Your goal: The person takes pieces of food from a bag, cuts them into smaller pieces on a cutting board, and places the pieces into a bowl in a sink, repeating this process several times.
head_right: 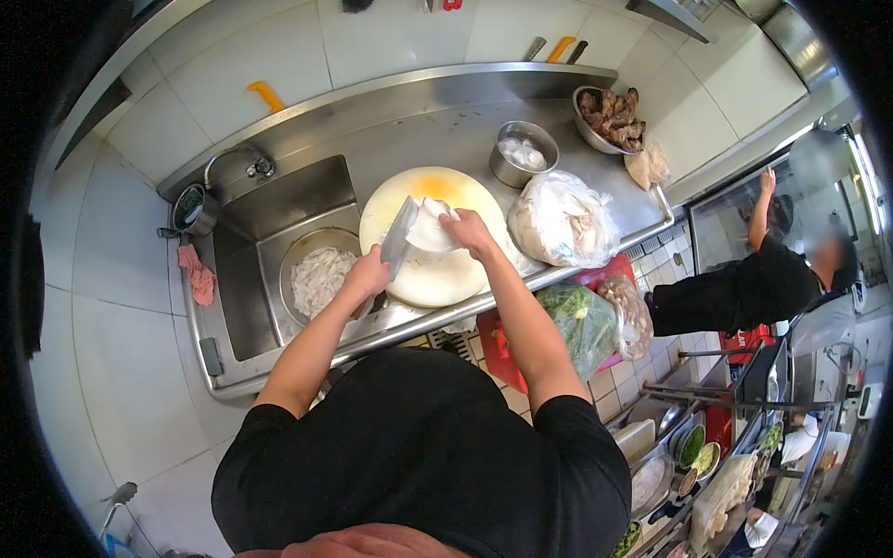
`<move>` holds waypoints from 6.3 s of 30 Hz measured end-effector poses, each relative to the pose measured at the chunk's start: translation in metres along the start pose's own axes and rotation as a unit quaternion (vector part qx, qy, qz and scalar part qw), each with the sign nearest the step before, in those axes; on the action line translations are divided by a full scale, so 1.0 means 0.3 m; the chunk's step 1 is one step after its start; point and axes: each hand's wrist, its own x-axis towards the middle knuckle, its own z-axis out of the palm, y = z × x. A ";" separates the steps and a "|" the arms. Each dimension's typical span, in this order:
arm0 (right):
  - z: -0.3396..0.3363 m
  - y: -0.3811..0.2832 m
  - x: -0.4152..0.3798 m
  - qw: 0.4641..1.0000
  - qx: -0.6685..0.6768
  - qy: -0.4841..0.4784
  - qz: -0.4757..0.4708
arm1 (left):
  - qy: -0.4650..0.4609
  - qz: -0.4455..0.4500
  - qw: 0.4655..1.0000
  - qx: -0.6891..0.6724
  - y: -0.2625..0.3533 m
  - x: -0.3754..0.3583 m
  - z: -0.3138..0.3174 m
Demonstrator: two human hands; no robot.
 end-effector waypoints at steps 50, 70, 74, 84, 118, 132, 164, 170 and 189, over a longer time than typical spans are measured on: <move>0.029 0.269 -0.165 0.806 -0.480 0.072 -0.339 | 0.041 0.092 0.989 0.108 0.137 -0.184 0.144; -0.028 0.295 -0.156 0.849 -0.439 0.061 -0.288 | -0.067 0.068 0.982 0.163 -0.034 -0.320 0.073; -0.038 0.302 -0.152 0.859 -0.395 0.064 -0.318 | -0.081 0.061 0.978 0.180 -0.042 -0.371 0.027; -0.043 0.231 -0.140 0.841 -0.479 0.023 -0.251 | -0.031 0.096 0.986 0.130 0.316 -0.070 0.138; -0.127 0.256 -0.199 0.832 -0.447 0.038 -0.327 | -0.042 0.111 0.983 0.143 0.310 -0.168 0.098; -0.128 0.348 -0.189 0.865 -0.357 0.081 -0.344 | -0.111 0.040 0.979 0.167 0.114 -0.427 0.032; -0.141 0.371 -0.213 0.852 -0.381 0.120 -0.338 | -0.084 0.075 0.982 0.154 0.127 -0.340 0.205; -0.159 0.374 -0.265 0.852 -0.332 0.164 -0.369 | -0.082 0.094 0.977 0.171 0.168 -0.384 0.073; -0.301 0.350 -0.211 0.933 -0.164 0.224 -0.230 | -0.051 0.109 0.980 0.157 0.094 -0.357 0.117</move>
